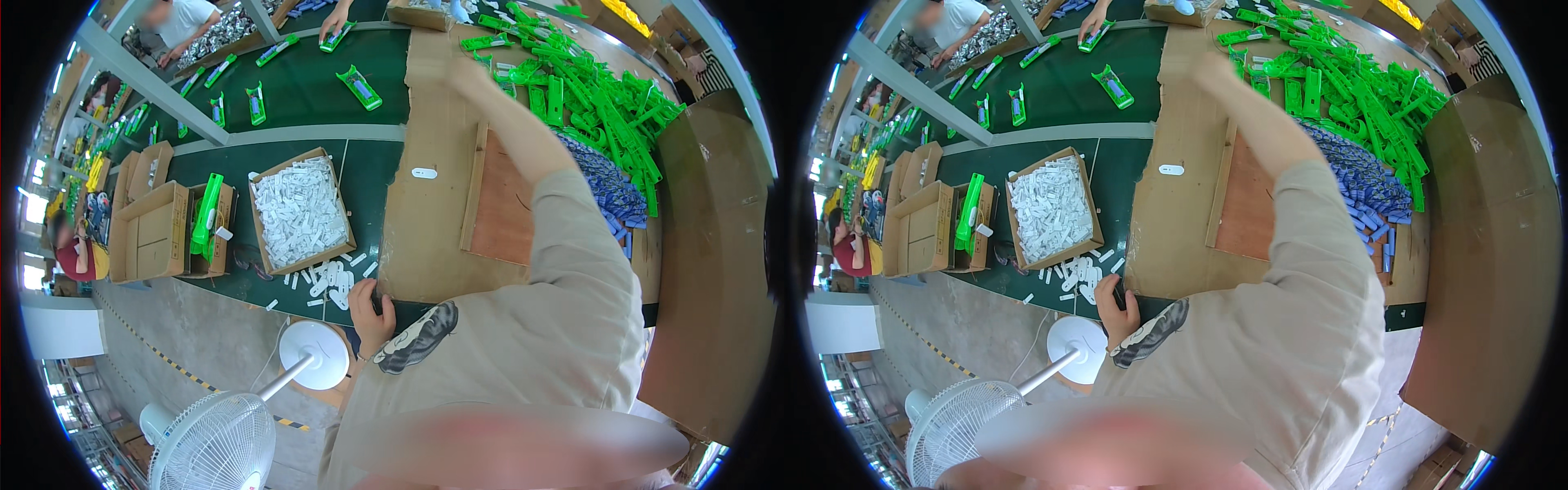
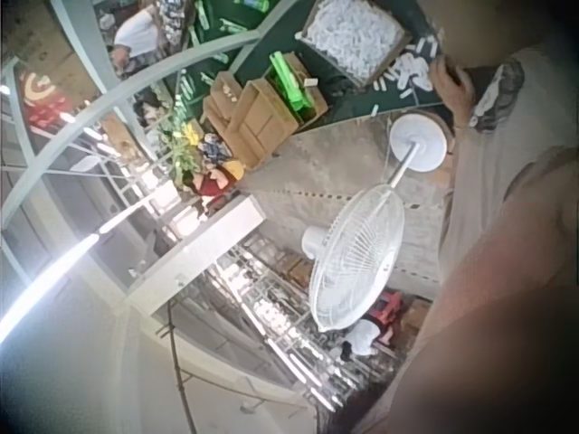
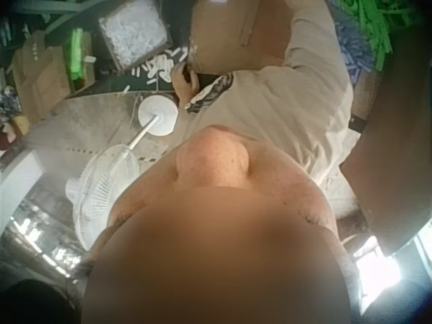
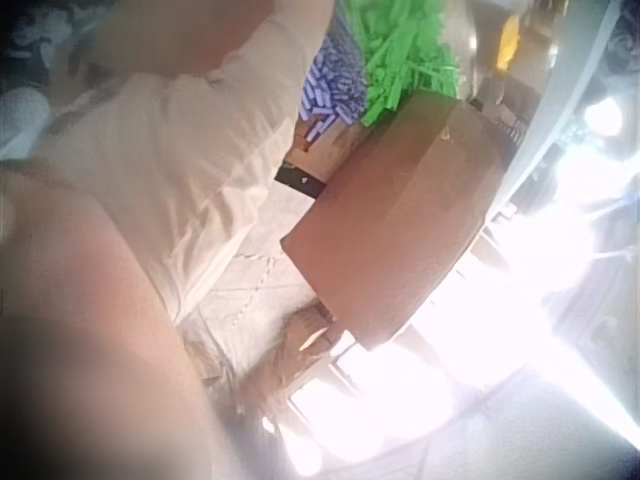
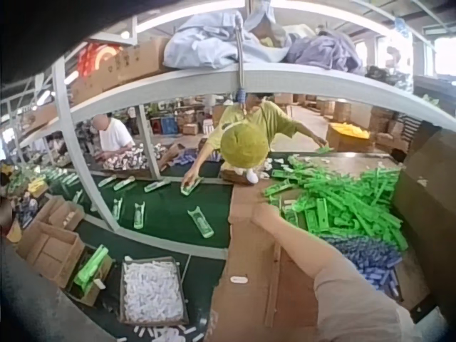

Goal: Manually assemble battery packs into plastic housings on a factory line.

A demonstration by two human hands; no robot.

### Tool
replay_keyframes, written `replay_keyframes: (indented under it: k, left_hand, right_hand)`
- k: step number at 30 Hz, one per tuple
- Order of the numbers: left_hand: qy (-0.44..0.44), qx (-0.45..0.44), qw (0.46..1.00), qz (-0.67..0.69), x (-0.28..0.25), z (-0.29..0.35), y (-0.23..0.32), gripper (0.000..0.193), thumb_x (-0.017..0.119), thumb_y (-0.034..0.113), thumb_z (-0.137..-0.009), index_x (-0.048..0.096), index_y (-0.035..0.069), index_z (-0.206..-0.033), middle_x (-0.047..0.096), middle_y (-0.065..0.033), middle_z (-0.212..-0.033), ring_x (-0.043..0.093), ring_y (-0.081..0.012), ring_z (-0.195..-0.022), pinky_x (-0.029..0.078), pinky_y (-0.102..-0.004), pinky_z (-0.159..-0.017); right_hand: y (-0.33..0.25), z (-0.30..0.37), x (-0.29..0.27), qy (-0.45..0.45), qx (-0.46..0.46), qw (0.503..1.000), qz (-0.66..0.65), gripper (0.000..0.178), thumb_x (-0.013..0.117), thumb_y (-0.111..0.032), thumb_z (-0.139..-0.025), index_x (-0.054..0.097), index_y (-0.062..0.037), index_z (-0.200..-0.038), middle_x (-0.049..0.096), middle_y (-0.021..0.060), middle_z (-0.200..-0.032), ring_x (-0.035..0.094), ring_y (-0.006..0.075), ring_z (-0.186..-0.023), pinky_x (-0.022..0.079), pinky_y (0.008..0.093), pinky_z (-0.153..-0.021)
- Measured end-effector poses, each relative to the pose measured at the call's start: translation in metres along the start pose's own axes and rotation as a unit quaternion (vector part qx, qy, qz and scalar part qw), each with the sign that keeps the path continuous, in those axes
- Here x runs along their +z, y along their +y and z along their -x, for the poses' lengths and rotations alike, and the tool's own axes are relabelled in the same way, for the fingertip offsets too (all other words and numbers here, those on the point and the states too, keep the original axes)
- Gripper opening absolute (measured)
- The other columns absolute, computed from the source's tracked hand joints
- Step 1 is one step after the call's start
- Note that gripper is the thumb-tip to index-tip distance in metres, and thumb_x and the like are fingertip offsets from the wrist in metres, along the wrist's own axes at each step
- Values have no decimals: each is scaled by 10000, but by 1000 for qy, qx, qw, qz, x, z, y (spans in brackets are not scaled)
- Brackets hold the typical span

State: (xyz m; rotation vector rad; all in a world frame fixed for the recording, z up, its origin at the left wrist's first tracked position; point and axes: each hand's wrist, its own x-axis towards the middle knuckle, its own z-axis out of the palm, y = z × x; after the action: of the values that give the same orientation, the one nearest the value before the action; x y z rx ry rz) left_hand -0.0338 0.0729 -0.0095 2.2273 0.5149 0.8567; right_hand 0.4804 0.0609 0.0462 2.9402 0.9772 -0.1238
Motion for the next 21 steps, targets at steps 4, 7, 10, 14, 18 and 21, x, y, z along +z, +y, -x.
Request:
replay_keyframes:
  k: [4,7,10,14,18,21]
  left_hand:
    - [3,4,1000,9,-1,-2,1,348,598,-15,-724,540,-15,-1068,558,-187,-1066,527,-355,-991,424,-414,-866]
    - [4,21,1000,11,0,-2,-3,345,599,-21,-724,541,-12,-1064,559,-184,-1059,530,-353,-984,427,-412,-860]
    - [7,14,1000,19,0,-2,-2,316,586,-34,-742,542,-14,-1054,561,-182,-1057,534,-345,-979,433,-401,-858]
    - [19,-5,999,38,-2,-4,0,274,568,-42,-767,547,-14,-1038,564,-177,-1053,537,-333,-980,432,-388,-863]
    - [31,15,998,47,-13,-25,18,281,560,-32,-779,546,-22,-1059,563,-184,-1077,532,-332,-1017,415,-387,-898]
    - [1,27,995,99,-25,-66,46,339,539,41,-826,515,-38,-1155,556,-187,-1141,529,-316,-1073,389,-387,-954]
  right_hand:
    - [74,29,-1,-181,139,970,88,472,658,-446,-758,660,-142,-1118,619,85,-1190,624,312,-1006,507,468,-801]
    - [108,27,41,-195,127,969,88,510,691,-438,-713,658,-140,-1125,606,111,-1204,623,313,-1000,497,458,-842]
    - [95,46,4,-169,93,981,13,461,704,-357,-679,675,-97,-1059,638,152,-1111,626,308,-983,496,418,-863]
    - [105,81,-66,-85,7,985,149,278,641,-266,-780,686,-111,-1006,658,131,-1047,631,295,-975,517,407,-813]
    - [42,178,-136,136,-218,962,97,308,569,-92,-793,628,-160,-1088,597,102,-1018,599,312,-965,502,421,-781]
    - [-13,228,-153,126,-387,913,15,287,550,-61,-755,605,-106,-1033,546,121,-1109,528,317,-1055,439,386,-893]
